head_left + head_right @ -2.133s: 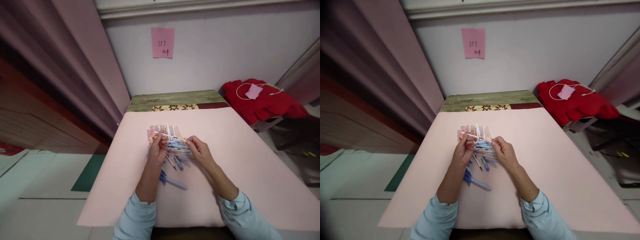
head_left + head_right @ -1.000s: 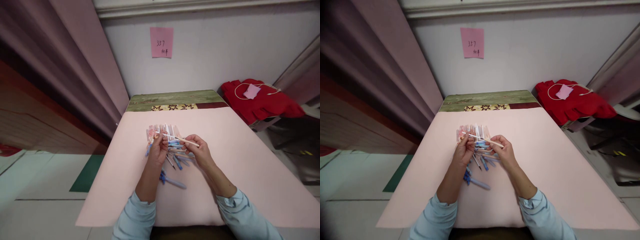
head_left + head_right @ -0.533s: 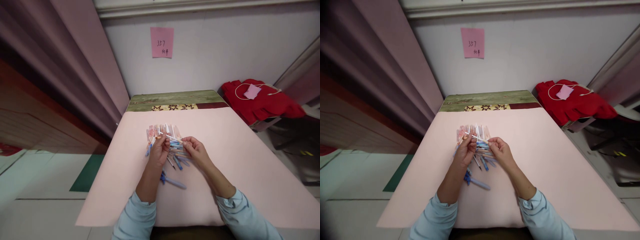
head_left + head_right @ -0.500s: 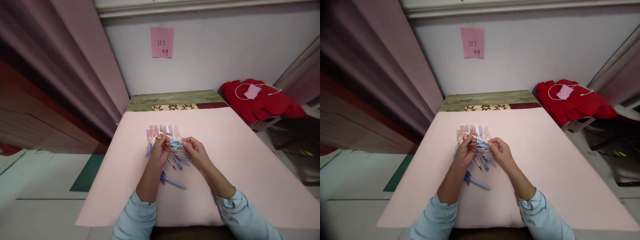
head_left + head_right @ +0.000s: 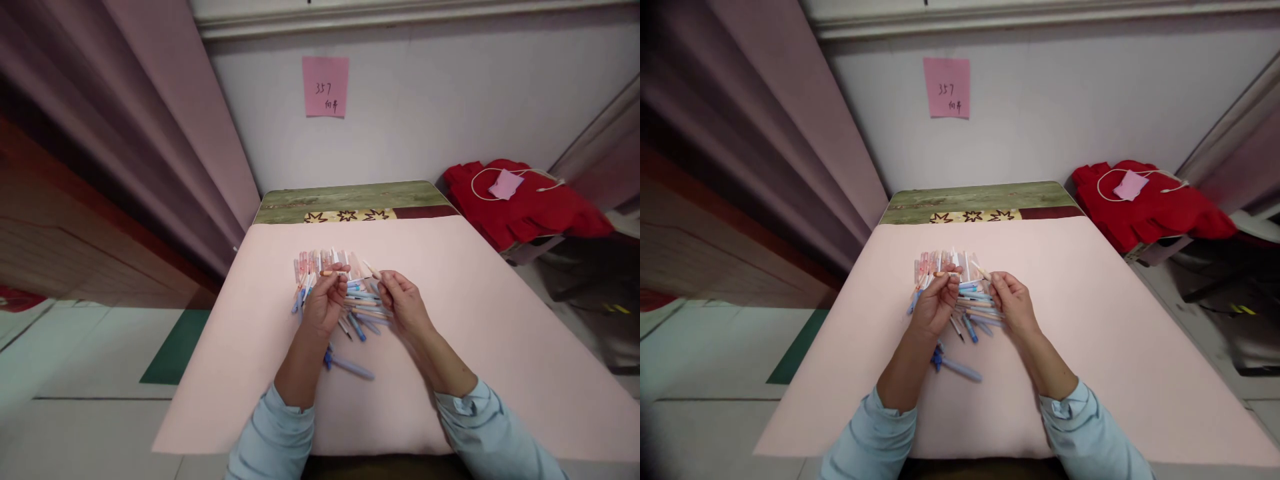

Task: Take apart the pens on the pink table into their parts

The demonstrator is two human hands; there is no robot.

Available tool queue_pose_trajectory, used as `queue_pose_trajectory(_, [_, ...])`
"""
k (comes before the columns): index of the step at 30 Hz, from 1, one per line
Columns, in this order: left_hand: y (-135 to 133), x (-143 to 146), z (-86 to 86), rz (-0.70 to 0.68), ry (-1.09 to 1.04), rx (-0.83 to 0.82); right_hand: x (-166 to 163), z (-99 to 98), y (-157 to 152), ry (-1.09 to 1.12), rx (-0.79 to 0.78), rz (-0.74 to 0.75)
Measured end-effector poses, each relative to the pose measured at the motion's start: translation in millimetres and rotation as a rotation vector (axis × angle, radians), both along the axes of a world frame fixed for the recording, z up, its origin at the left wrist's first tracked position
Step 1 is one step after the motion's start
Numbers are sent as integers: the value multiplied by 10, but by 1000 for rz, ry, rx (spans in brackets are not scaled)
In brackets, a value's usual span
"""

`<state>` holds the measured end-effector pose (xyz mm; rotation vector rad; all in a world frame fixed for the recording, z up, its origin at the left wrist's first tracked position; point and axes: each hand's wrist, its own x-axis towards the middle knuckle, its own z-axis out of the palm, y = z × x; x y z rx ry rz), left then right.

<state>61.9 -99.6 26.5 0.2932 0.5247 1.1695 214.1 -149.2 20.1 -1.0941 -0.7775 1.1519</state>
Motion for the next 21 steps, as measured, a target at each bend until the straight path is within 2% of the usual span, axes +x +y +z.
queue_pose_trajectory(5, [16,-5,14,48,-18,-55,1,26,-14,45,-35,5])
queue_pose_trajectory(10, [13,0,74,50,-31,-136,-23,112,-62,-90,-45,33])
queue_pose_trajectory(14, [3,3,83,51,-29,-137,-39,127,-86,-180,-7,36])
queue_pose_trajectory(21, [15,3,29,47,-7,-125,-5,34,-79,-339,103,6])
